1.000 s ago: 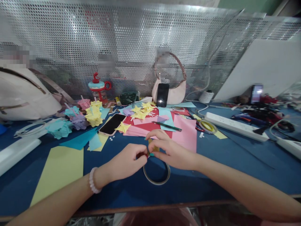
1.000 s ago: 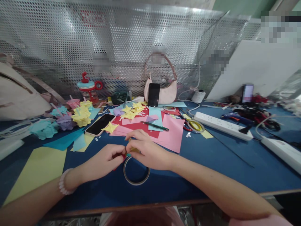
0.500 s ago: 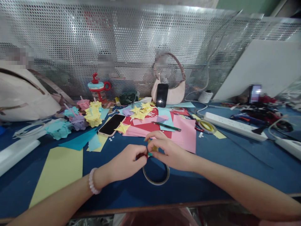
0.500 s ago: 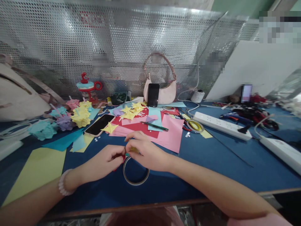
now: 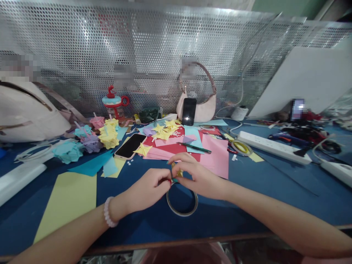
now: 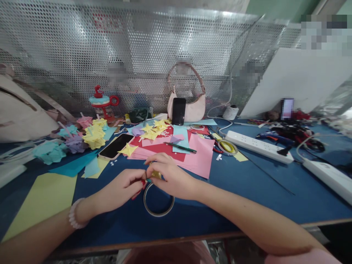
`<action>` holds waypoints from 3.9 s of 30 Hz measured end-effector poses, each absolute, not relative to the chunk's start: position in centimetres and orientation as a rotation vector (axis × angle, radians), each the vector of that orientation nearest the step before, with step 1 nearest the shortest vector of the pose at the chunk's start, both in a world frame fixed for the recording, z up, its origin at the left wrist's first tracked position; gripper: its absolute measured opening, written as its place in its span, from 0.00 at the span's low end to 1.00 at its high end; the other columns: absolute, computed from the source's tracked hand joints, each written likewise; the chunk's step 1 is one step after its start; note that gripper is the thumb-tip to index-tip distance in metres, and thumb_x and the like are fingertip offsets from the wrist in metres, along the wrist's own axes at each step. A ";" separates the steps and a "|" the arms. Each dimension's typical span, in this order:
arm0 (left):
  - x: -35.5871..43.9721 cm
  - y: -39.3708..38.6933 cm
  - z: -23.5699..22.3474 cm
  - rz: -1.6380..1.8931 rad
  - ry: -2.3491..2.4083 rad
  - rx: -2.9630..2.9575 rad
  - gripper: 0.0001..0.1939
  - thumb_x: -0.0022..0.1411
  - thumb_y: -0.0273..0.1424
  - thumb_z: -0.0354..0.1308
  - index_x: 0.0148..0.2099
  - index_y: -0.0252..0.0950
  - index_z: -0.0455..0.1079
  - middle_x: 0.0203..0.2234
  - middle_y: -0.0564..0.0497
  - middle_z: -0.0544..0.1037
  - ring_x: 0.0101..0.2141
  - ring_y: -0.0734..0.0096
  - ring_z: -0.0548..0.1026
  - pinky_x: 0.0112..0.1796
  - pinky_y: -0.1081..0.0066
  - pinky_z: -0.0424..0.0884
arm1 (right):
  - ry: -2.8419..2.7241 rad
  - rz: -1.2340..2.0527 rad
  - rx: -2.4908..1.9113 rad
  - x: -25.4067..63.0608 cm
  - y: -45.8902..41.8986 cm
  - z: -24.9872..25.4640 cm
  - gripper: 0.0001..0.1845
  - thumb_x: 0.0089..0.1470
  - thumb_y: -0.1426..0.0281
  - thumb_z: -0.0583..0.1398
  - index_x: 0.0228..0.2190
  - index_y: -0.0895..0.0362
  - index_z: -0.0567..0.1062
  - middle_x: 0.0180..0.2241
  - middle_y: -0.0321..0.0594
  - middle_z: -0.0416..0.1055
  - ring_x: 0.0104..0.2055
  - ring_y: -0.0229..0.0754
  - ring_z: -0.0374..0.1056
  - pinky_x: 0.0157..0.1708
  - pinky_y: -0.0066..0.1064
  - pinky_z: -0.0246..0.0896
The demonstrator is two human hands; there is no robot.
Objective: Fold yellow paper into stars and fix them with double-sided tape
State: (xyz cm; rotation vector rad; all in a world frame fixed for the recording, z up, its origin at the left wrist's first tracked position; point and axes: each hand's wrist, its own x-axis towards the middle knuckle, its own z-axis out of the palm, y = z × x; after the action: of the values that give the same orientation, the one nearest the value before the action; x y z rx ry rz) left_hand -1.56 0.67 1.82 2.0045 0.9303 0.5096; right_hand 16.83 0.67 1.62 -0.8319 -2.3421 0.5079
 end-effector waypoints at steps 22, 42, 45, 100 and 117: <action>-2.0 0.3 1.2 0.247 0.793 2.691 0.09 0.62 0.27 0.42 0.31 0.35 0.60 0.25 0.50 0.68 0.25 0.71 0.64 0.27 0.72 0.56 | -2.323 0.304 -0.934 17.3 1.0 1.8 0.15 0.40 0.75 0.66 0.27 0.55 0.65 0.49 0.43 0.59 0.54 0.48 0.52 0.51 0.46 0.50; -3.5 5.6 -0.3 0.381 1.247 2.224 0.12 0.55 0.30 0.45 0.21 0.35 0.61 0.16 0.55 0.67 0.21 0.74 0.66 0.23 0.75 0.56 | -2.280 0.377 -0.915 18.6 3.1 0.6 0.05 0.49 0.76 0.57 0.31 0.55 0.67 0.44 0.44 0.62 0.50 0.43 0.58 0.49 0.38 0.55; -3.9 5.8 -0.2 0.307 1.375 2.393 0.16 0.57 0.36 0.46 0.20 0.35 0.61 0.16 0.54 0.68 0.20 0.72 0.65 0.23 0.73 0.53 | -2.486 0.416 -0.914 18.6 2.9 0.7 0.01 0.51 0.73 0.57 0.28 0.56 0.67 0.34 0.40 0.66 0.39 0.40 0.62 0.40 0.31 0.58; -2.8 3.0 0.2 0.998 1.205 2.158 0.07 0.64 0.32 0.44 0.35 0.36 0.61 0.21 0.55 0.71 0.22 0.75 0.68 0.27 0.74 0.64 | -2.285 0.311 -1.354 20.6 5.3 0.6 0.10 0.56 0.72 0.47 0.41 0.57 0.62 0.36 0.40 0.69 0.35 0.39 0.65 0.32 0.28 0.57; -3.1 3.0 0.5 1.019 1.402 2.468 0.12 0.63 0.32 0.42 0.34 0.36 0.64 0.28 0.48 0.74 0.31 0.67 0.71 0.28 0.73 0.64 | -2.335 0.042 -1.337 19.3 2.9 0.7 0.12 0.58 0.70 0.45 0.40 0.58 0.65 0.29 0.41 0.71 0.27 0.40 0.68 0.26 0.28 0.55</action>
State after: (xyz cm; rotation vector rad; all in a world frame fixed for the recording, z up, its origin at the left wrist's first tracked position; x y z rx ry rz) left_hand -3.07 3.01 0.52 2.4683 1.4017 1.0186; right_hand 19.34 2.94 0.70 -1.3367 -2.3352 0.0418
